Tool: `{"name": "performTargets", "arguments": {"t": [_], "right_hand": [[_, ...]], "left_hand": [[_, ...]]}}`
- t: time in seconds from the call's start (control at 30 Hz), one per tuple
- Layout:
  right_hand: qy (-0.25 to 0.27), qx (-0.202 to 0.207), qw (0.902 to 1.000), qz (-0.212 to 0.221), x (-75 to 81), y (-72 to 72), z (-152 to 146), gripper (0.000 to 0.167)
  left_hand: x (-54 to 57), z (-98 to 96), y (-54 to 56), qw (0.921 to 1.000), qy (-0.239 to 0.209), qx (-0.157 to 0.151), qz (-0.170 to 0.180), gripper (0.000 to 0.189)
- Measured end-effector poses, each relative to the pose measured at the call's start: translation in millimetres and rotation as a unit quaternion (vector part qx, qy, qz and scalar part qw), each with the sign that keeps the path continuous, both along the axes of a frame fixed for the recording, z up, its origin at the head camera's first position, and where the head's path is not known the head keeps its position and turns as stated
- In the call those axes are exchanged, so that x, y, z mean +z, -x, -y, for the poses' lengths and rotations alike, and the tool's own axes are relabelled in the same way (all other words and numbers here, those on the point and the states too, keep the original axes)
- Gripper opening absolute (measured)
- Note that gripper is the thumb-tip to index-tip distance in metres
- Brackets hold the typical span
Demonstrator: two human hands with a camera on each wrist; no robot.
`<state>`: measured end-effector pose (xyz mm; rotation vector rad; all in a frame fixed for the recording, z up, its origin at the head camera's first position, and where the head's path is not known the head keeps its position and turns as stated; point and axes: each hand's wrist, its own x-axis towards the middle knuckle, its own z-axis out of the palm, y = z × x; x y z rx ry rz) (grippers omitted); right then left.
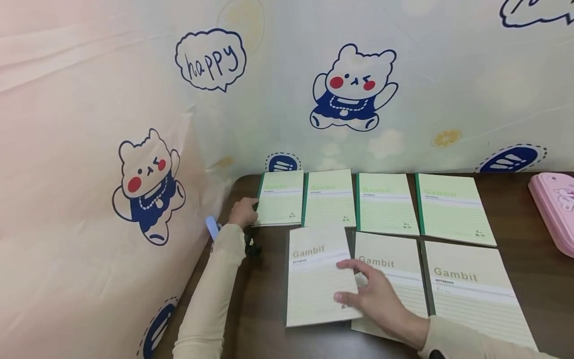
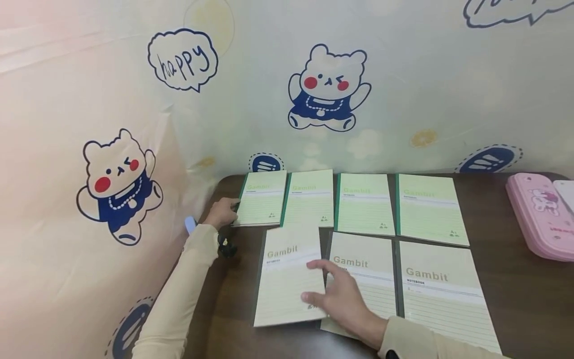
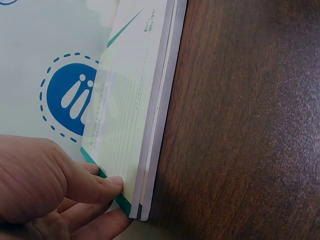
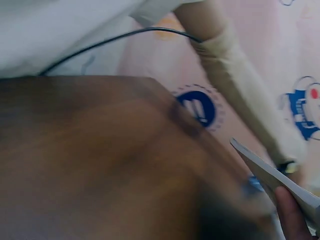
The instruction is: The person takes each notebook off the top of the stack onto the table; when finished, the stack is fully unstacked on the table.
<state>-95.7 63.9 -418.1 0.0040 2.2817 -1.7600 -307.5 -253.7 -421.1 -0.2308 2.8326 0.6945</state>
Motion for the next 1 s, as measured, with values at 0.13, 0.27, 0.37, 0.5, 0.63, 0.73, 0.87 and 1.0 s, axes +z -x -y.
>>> {"name": "performTargets", "arguments": {"t": [0.13,0.27,0.37,0.5,0.63,0.73,0.87,1.0], "right_hand": [[0.018,0.026,0.9994,0.013,-20.5,-6.8,11,0.064],[-0.003,0.043,0.9991,-0.003,-31.1,-7.0,16,0.068],[-0.044,0.038,0.998,-0.024,-33.4,-6.3,16,0.07],[-0.121,0.032,0.9892,-0.075,-33.5,-3.6,17,0.066],[-0.184,0.047,0.9726,-0.134,-29.6,3.8,16,0.058],[-0.185,0.1,0.9676,-0.139,-25.5,8.5,14,0.057],[-0.16,0.182,0.9616,-0.129,-22.2,11.1,13,0.057],[-0.149,0.222,0.9552,-0.127,-21.3,12.6,11,0.05]], "left_hand": [[1.1,-1.4,-0.3,1.0,-0.004,0.0,-0.001,0.059],[-0.1,-1.5,-0.4,1.0,-0.009,0.001,-0.001,0.059],[-1.4,-0.2,-0.4,0.9999,-0.013,-0.002,0.002,0.059],[1.1,0.7,-1.0,0.9999,-0.014,0.0,0.006,0.06],[2.4,1.2,0.4,0.9998,-0.017,-0.003,0.005,0.061],[0.5,4.9,0.4,0.9999,-0.011,-0.007,0.006,0.061],[-1.6,7.1,-0.5,0.9999,-0.008,-0.004,0.009,0.062],[-1.3,3.8,0.1,0.9999,-0.011,-0.006,0.003,0.062]]}}
